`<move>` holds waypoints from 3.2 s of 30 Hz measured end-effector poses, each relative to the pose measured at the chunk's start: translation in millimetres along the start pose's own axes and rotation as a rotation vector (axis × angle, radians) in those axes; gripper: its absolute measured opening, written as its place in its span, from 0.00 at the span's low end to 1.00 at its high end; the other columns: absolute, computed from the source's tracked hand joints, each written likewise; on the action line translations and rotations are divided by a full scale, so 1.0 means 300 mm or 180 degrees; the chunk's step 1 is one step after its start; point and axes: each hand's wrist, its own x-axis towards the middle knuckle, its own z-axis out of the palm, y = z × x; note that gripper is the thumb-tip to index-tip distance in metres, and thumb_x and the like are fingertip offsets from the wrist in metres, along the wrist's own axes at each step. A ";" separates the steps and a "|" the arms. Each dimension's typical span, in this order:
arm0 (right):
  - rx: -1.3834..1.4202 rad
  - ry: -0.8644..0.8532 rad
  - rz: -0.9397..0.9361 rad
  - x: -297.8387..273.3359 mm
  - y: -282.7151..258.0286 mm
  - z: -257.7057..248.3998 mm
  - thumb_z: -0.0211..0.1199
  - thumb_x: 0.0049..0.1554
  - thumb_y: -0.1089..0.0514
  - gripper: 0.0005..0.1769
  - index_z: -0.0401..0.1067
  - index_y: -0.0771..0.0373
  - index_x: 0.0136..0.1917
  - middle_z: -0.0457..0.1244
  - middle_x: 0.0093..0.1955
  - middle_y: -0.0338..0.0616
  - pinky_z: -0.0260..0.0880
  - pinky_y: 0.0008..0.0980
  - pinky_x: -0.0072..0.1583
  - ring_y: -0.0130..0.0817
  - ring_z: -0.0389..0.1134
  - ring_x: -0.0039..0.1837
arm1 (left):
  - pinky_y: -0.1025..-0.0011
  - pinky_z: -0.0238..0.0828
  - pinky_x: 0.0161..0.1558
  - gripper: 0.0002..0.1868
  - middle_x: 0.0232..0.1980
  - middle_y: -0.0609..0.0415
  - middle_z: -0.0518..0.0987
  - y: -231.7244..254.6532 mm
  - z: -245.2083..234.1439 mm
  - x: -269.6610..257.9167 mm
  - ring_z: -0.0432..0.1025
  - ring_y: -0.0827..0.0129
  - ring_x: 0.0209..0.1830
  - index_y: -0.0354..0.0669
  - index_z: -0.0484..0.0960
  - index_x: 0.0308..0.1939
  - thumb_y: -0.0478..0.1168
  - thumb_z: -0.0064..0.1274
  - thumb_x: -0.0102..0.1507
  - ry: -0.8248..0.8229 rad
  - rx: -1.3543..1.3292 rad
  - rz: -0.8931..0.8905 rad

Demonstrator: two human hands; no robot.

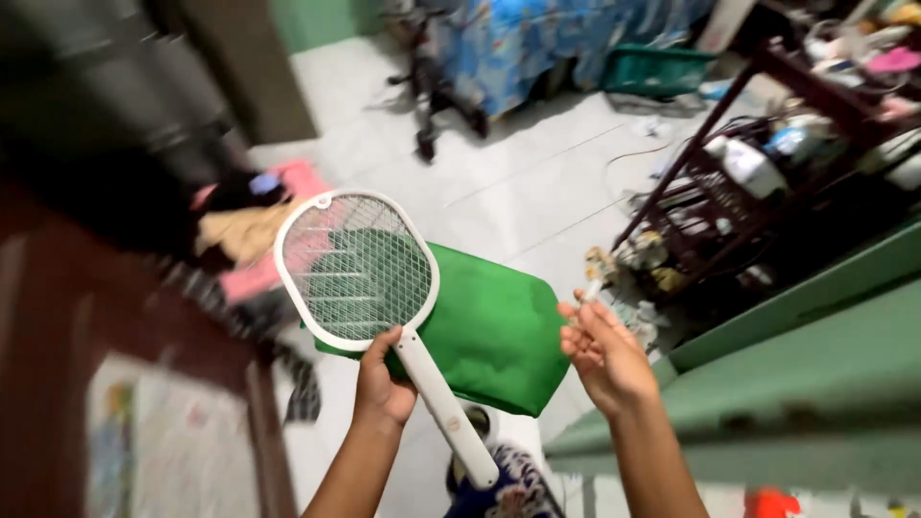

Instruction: The recorder picks up various objects from the floor, including toys, cables, and papers, and organizes them into a basket or onto shelves.

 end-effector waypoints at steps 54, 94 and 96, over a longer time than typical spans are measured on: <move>-0.4882 0.3708 -0.2569 2.298 -1.464 -0.581 0.68 0.61 0.56 0.06 0.79 0.57 0.50 0.68 0.44 0.42 0.67 0.35 0.51 0.37 0.68 0.46 | 0.51 0.77 0.52 0.13 0.43 0.43 0.81 -0.909 2.497 2.570 0.77 0.53 0.44 0.33 0.78 0.46 0.38 0.56 0.60 -0.1201 0.0767 -0.2285; 0.1760 0.4965 0.0017 3.489 -0.824 -1.362 0.64 0.58 0.50 0.23 0.64 0.62 0.61 0.60 0.40 0.50 0.63 0.39 0.28 0.37 0.62 0.29 | 0.55 0.71 0.59 0.29 0.65 0.46 0.75 -1.699 3.460 3.614 0.72 0.54 0.63 0.41 0.65 0.70 0.30 0.49 0.64 -0.2454 0.3853 -0.2179; 0.1695 0.5474 -0.0047 3.495 -0.803 -1.403 0.66 0.57 0.51 0.24 0.63 0.62 0.61 0.62 0.42 0.49 0.66 0.41 0.29 0.36 0.64 0.31 | 0.58 0.71 0.59 0.29 0.65 0.49 0.75 -1.751 3.480 3.630 0.72 0.58 0.61 0.45 0.65 0.69 0.31 0.50 0.63 -0.2333 0.4065 -0.2369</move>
